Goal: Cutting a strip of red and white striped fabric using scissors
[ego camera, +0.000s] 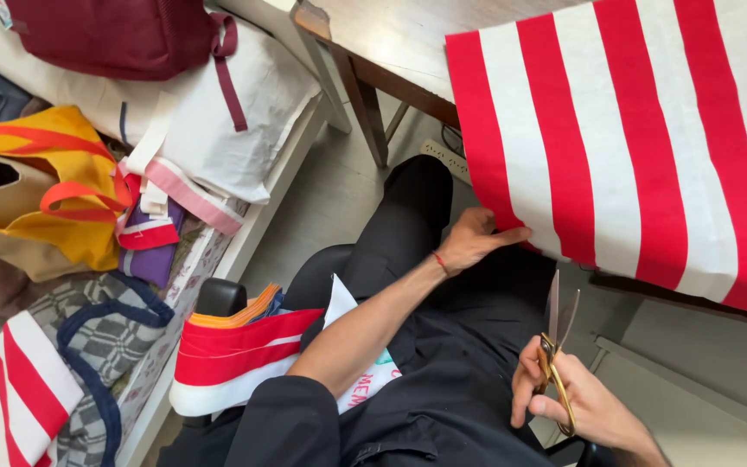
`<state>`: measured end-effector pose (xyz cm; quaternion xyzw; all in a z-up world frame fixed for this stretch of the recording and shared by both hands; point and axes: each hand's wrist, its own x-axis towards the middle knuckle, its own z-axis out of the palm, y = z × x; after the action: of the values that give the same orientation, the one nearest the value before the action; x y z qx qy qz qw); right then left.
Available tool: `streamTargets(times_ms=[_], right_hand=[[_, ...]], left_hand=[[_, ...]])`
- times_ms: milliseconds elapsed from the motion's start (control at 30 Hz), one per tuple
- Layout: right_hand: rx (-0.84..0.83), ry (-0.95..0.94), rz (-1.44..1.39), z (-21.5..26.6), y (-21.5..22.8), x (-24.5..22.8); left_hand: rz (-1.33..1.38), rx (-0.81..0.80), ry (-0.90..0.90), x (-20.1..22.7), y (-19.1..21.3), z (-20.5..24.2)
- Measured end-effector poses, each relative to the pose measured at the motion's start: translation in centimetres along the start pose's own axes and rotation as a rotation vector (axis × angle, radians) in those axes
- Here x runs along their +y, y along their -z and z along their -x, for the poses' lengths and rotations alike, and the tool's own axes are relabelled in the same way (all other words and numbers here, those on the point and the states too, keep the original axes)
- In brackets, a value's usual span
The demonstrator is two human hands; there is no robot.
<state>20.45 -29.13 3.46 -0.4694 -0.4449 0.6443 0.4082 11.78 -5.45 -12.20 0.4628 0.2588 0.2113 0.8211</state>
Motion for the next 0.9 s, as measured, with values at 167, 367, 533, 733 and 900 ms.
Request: streamTargets(times_ms=[167, 367, 533, 733, 900], right_hand=[[0.035, 0.01, -0.194, -0.6, -1.7, 2.5], [-0.096, -0.095, -0.126, 0.4, -1.3, 3.1], [-0.141, -0.344, 0.188, 1.0, 0.2, 3.6], [-0.34, -0.377, 0.229, 2.8, 0.9, 4.6], [-0.297, -0.381, 0.17, 4.3, 0.5, 5.7]], left_hand=[[-0.103, 0.079, -0.022, 3.1, 1.1, 0.7], [0.082, 0.135, -0.31, 4.9, 3.0, 2.0], [0.611, -0.065, -0.115, 4.0, 4.4, 6.3], [0.446, -0.331, 0.036, 3.1, 5.1, 11.8], [0.155, -0.349, -0.046, 4.9, 2.9, 13.5]])
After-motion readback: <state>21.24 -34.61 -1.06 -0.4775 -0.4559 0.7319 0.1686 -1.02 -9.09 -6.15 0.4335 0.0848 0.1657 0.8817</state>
